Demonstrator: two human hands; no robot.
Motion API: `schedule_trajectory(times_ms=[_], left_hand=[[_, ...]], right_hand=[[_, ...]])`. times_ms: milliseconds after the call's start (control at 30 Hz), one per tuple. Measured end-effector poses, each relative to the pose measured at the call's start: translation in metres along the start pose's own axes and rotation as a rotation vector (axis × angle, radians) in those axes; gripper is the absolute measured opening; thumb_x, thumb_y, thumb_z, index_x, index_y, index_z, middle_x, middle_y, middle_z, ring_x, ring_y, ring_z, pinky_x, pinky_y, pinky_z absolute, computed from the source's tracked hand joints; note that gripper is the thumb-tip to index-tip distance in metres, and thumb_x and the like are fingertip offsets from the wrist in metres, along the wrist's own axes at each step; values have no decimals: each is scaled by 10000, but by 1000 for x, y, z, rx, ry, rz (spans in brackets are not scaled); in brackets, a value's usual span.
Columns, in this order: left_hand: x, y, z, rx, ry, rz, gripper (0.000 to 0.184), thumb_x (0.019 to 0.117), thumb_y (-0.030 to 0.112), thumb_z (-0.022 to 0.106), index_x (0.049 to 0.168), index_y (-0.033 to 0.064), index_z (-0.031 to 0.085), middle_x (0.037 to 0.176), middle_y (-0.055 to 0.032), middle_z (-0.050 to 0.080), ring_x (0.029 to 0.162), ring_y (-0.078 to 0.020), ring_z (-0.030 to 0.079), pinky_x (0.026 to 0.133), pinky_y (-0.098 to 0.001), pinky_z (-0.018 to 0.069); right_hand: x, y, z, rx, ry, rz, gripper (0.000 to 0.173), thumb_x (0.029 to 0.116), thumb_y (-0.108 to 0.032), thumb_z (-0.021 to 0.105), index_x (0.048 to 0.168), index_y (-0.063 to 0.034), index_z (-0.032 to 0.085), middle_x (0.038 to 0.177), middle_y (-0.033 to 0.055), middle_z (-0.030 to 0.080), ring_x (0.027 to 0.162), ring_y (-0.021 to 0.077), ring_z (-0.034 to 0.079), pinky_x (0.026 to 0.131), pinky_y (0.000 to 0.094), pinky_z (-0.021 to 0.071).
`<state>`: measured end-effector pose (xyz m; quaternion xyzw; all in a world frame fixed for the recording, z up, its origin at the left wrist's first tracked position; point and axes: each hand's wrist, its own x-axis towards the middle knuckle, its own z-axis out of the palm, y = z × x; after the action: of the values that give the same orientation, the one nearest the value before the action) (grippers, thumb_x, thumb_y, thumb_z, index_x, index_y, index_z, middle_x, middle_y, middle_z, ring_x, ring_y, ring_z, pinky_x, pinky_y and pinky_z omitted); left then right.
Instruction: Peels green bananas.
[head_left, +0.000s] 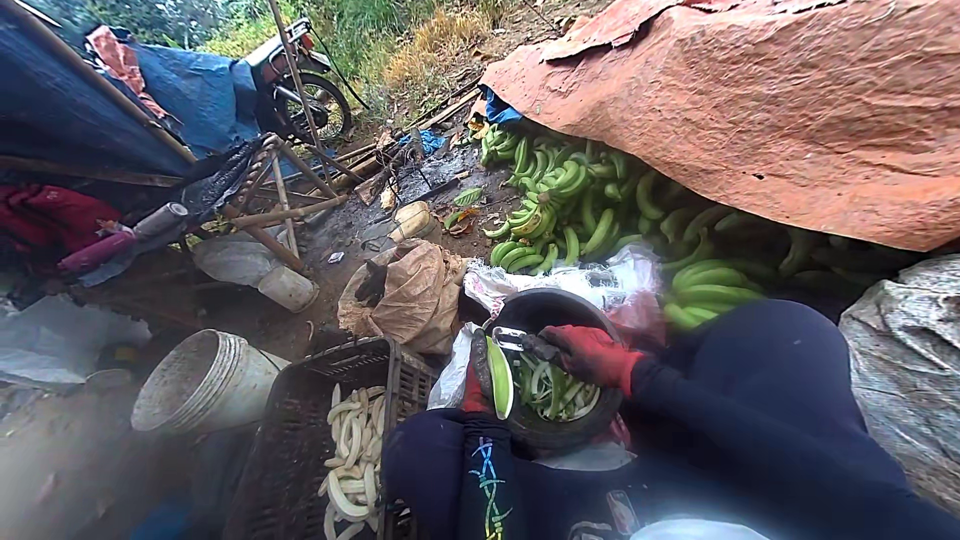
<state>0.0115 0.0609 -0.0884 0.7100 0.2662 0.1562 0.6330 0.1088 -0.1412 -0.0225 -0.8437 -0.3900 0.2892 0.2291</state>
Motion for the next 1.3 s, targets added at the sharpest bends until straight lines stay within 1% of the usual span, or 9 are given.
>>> schedule_trajectory(times_ms=[100,167,233,400,500,633,767,933,1300], left_hand=[[-20,67,14,177,112,-405,411,1126,103,255,1494,-39,372,1486,-179,452,1290,-180,474,1090,-300,367],[-24,28,21,251,392,-156,411,1114,142,319,1333,-148,512,1293,-320,577,1164,-322,586,1004,-358,467],[-22,29,3,212,241,-240,465,1133,193,297,1435,-139,418,1443,-326,484,1345,-336,492,1134,-406,366],[-19,49,14,13,113,-280,415,1132,193,276,1447,-4,460,1375,-154,551,1186,-151,546,1040,-305,429],[-19,15,6,-70,-74,69,431,1117,153,289,1441,-96,426,1346,-212,571,1189,-126,574,1033,-252,461],[-51,82,28,-274,-93,-57,495,1131,221,101,1476,-34,346,1270,-123,552,1094,-51,554,961,-220,468],[-35,43,11,-248,-255,-96,546,1066,185,447,1545,-27,294,1437,-165,512,1221,-122,559,1034,-293,480],[-29,30,7,-135,-352,-215,468,1001,128,604,1419,-27,465,1185,-137,657,995,-128,664,892,-308,565],[-14,10,5,-62,80,-229,430,1098,259,451,1452,20,497,1402,-185,573,1247,-215,578,1068,-383,464]], right_hand=[[-20,-5,29,-33,-34,-168,340,1037,-195,557,1332,-39,619,1234,243,666,1134,423,659,935,611,502],[-31,-9,40,-44,-37,-199,357,1013,-178,581,1342,-46,619,1241,245,667,1130,427,662,923,607,511],[-37,-16,43,-72,-75,-156,365,1019,-176,578,1357,-40,600,1253,261,652,1135,444,655,909,616,511],[-16,-21,24,-124,-89,21,377,1051,-197,529,1388,-28,554,1281,273,625,1176,454,631,928,618,502],[0,-18,3,-123,-26,77,365,1062,-190,496,1391,-43,550,1304,257,624,1208,437,623,962,612,494],[10,-11,-19,-150,-24,53,350,1067,-193,497,1370,-33,566,1272,263,641,1190,444,632,959,627,486],[16,1,-25,-138,-30,10,332,1062,-163,497,1354,-32,584,1242,258,661,1173,439,641,970,629,482],[37,20,-29,-60,-22,61,350,1069,-172,506,1388,-56,590,1250,250,674,1195,426,640,1015,630,467],[-15,-1,-19,-288,-190,120,320,1062,-225,510,1286,-17,606,1202,270,665,1150,467,643,905,656,486]])
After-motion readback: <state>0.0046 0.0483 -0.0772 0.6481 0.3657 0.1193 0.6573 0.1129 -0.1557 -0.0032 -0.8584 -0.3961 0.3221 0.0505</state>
